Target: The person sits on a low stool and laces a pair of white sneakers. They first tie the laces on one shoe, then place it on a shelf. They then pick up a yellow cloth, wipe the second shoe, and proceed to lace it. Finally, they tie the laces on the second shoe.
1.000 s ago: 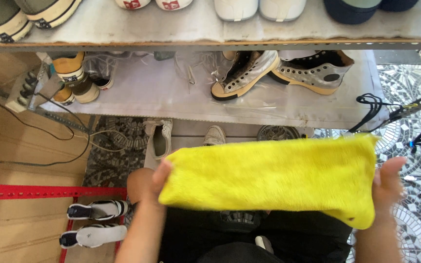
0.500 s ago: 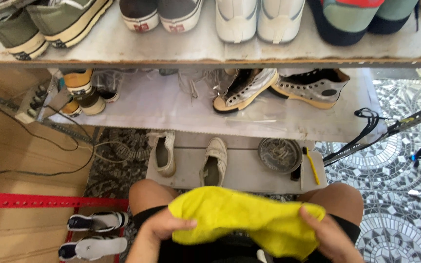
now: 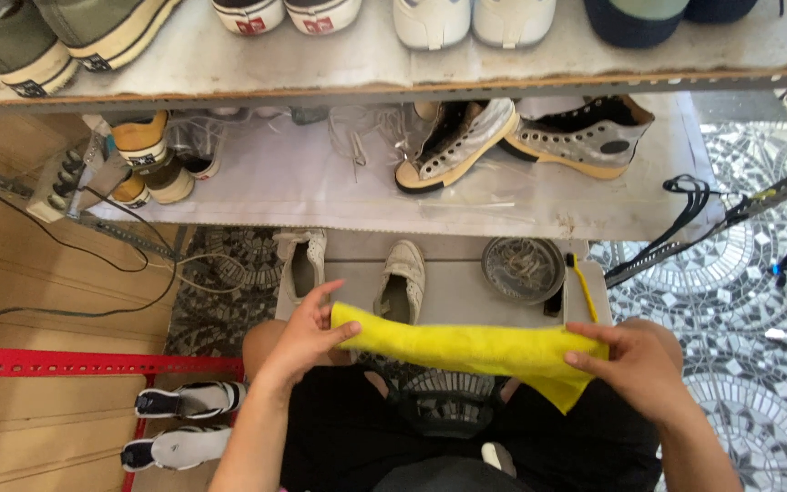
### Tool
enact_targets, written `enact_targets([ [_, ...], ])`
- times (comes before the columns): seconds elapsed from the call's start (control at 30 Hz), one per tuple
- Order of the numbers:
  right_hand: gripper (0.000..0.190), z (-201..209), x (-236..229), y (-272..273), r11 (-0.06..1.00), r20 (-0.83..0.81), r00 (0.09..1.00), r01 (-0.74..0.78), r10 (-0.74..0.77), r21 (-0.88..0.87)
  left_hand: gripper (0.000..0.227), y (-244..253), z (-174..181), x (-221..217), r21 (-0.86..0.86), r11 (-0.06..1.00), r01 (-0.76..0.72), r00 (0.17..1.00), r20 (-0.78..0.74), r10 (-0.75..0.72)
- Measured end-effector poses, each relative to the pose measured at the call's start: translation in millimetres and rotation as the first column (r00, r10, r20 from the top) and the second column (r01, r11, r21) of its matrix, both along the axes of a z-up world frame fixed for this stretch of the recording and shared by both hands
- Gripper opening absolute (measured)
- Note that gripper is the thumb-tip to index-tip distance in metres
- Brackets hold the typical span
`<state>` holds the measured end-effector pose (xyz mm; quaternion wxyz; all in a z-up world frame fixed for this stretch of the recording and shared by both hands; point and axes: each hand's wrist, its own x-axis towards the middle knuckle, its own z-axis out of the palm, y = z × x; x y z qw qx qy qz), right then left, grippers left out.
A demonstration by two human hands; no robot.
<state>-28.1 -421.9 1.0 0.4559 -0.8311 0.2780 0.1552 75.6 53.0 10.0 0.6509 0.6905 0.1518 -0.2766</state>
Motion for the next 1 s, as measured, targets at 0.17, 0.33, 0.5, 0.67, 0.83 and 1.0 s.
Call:
enact_targets([
  [0.17, 0.048, 38.0, 17.2, -10.3, 0.933, 0.056, 0.97, -0.211, 0.237, -0.292, 0.055, -14.5, 57.4, 15.2, 0.41, 0.868, 0.281, 0.904, 0.191, -0.383],
  [0.33, 0.033, 54.9, -7.5, -36.2, 0.754, 0.754, 0.25, 0.116, 0.607, -0.646, 0.042, 2.5, 83.9, -0.8, 0.524, 0.8, -0.292, 0.139, 0.851, -0.506],
  [0.5, 0.011, -61.3, -13.3, -47.1, 0.646, 0.452, 0.589, -0.162, 0.67, -0.746, 0.02, -20.4, 36.6, -16.5, 0.979, -0.033, 0.199, 0.636, -0.155, -0.756],
  [0.67, 0.011, -100.4, -19.8, -14.4, 0.36, -0.424, 0.57, -0.8, 0.704, -0.479, 0.019, 6.1, -73.6, -25.1, 0.821, 0.169, 0.546, 0.531, -0.183, -0.827],
  [0.83, 0.028, -61.2, -12.3, -20.7, 0.762, 0.068, 0.793, -0.553, 0.606, -0.338, 0.029, 4.4, -23.4, -22.4, 0.683, 0.66, 0.312, 0.829, 0.144, -0.541],
  [1.0, 0.03, 5.4, -9.7, -20.8, 0.877, 0.453, 0.785, -0.226, 0.422, -0.424, 0.034, 15.0, 13.1, -12.4, 0.448, 0.892, 0.055, 0.874, 0.41, -0.26],
])
